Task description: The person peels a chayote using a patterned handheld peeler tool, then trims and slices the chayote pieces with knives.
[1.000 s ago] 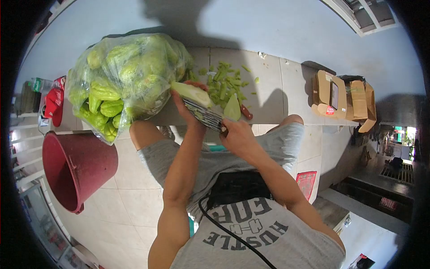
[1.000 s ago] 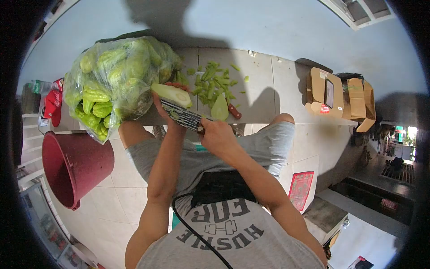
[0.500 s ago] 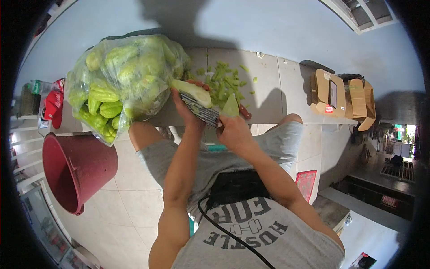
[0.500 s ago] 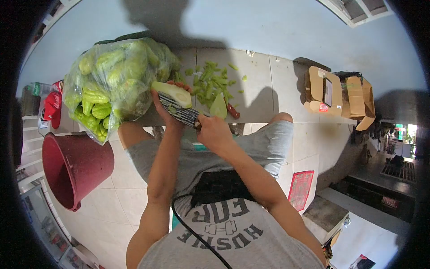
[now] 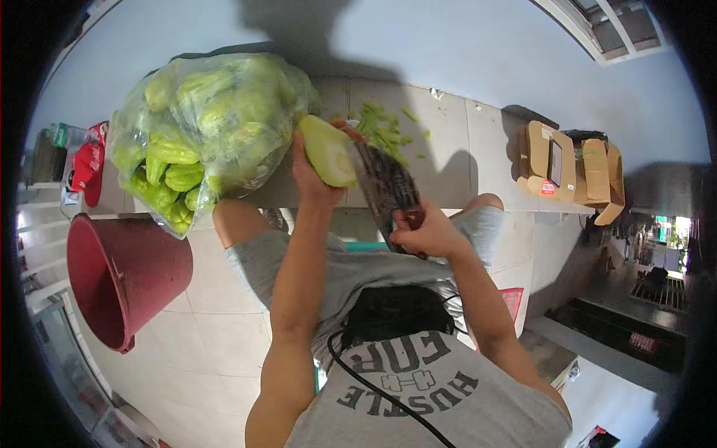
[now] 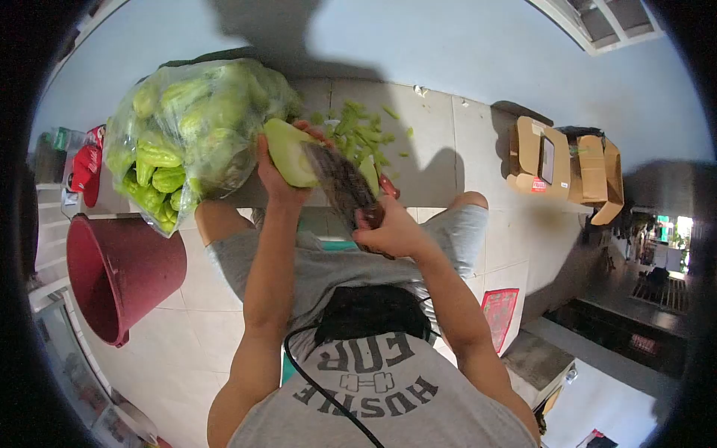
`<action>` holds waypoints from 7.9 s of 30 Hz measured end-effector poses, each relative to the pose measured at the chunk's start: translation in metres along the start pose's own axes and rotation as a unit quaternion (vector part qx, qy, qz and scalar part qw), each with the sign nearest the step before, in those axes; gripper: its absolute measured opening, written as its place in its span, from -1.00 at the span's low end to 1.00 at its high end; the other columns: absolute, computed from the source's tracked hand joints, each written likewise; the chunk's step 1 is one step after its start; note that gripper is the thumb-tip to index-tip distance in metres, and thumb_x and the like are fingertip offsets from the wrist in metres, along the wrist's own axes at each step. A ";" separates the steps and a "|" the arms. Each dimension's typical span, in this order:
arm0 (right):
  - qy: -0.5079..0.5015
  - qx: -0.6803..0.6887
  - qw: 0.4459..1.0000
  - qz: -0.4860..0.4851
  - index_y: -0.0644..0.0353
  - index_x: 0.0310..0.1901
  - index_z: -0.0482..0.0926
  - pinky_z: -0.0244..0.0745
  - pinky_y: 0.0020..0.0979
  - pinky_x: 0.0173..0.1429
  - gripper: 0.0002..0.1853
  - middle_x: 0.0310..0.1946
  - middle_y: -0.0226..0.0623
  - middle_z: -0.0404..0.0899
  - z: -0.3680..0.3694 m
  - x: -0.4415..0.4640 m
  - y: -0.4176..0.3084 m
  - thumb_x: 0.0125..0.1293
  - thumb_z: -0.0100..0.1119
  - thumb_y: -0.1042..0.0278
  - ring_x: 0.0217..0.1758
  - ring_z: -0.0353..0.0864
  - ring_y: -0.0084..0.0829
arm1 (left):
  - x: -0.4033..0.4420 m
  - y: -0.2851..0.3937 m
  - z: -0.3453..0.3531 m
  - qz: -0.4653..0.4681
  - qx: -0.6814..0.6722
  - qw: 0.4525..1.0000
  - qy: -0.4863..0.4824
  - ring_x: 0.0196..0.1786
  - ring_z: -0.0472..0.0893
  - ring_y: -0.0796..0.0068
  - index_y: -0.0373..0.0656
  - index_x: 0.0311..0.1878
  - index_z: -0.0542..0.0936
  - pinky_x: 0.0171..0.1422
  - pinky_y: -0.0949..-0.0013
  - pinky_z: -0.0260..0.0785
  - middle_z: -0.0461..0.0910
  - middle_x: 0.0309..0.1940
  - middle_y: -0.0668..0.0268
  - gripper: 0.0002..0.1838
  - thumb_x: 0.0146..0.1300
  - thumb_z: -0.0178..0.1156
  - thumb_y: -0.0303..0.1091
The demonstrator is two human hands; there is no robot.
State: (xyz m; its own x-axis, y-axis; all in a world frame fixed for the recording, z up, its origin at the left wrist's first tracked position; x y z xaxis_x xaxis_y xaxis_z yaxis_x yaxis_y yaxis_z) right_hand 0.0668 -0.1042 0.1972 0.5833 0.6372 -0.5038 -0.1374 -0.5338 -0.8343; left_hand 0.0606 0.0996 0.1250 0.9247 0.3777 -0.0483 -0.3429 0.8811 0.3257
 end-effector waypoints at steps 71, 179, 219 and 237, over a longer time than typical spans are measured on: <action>0.135 -0.308 0.923 -0.187 0.26 -0.34 0.49 0.52 -0.02 -0.29 -0.83 -0.55 0.00 0.58 0.039 0.002 0.004 0.06 0.24 0.41 -0.40 0.64 0.06 | -0.018 -0.010 -0.013 0.149 0.007 0.983 0.107 0.00 0.53 0.06 -0.18 0.05 0.44 0.16 -0.05 0.38 0.55 -0.12 0.08 -0.35 0.40 -0.12 0.31; 0.141 -0.302 0.922 -0.196 0.24 -0.25 0.45 0.54 0.01 -0.26 -0.77 -0.48 -0.01 0.62 0.061 0.013 0.005 0.09 0.25 0.40 -0.37 0.64 0.07 | -0.019 -0.003 -0.032 0.173 -0.037 0.984 0.021 0.12 0.50 0.09 -0.11 0.19 0.40 0.23 -0.09 0.38 0.52 -0.01 0.08 -0.36 0.42 -0.12 0.30; 0.159 -0.274 0.922 -0.222 0.24 -0.31 0.49 0.52 -0.03 -0.31 -0.82 -0.58 0.02 0.55 0.066 0.025 -0.004 0.07 0.25 0.42 -0.43 0.61 0.11 | -0.018 0.004 -0.024 0.132 -0.059 0.989 0.021 0.06 0.48 0.12 -0.15 0.08 0.41 0.17 -0.03 0.36 0.51 -0.08 0.10 -0.41 0.45 -0.14 0.25; 0.168 -0.289 0.915 -0.226 0.22 -0.25 0.52 0.51 0.00 -0.27 -0.77 -0.54 0.04 0.58 0.074 0.047 -0.010 0.04 0.27 0.39 -0.38 0.62 0.11 | -0.024 -0.001 -0.035 0.147 -0.012 0.989 0.004 0.08 0.49 0.13 -0.12 0.15 0.41 0.15 -0.03 0.39 0.51 -0.01 0.15 -0.43 0.47 -0.24 0.19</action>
State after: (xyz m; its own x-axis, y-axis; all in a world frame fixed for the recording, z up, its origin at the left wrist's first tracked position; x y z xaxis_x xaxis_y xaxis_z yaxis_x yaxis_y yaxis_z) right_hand 0.0366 -0.0273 0.1654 0.7019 0.7110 0.0420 0.5689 -0.5241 -0.6338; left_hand 0.0332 0.1000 0.0932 0.7826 0.6213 0.0379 -0.6012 0.7387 0.3048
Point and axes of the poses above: each hand's wrist, its own x-axis towards the middle knuckle, its own z-axis out of the palm, y = z × x, the point moved 3 cm from there along x, towards the middle knuckle
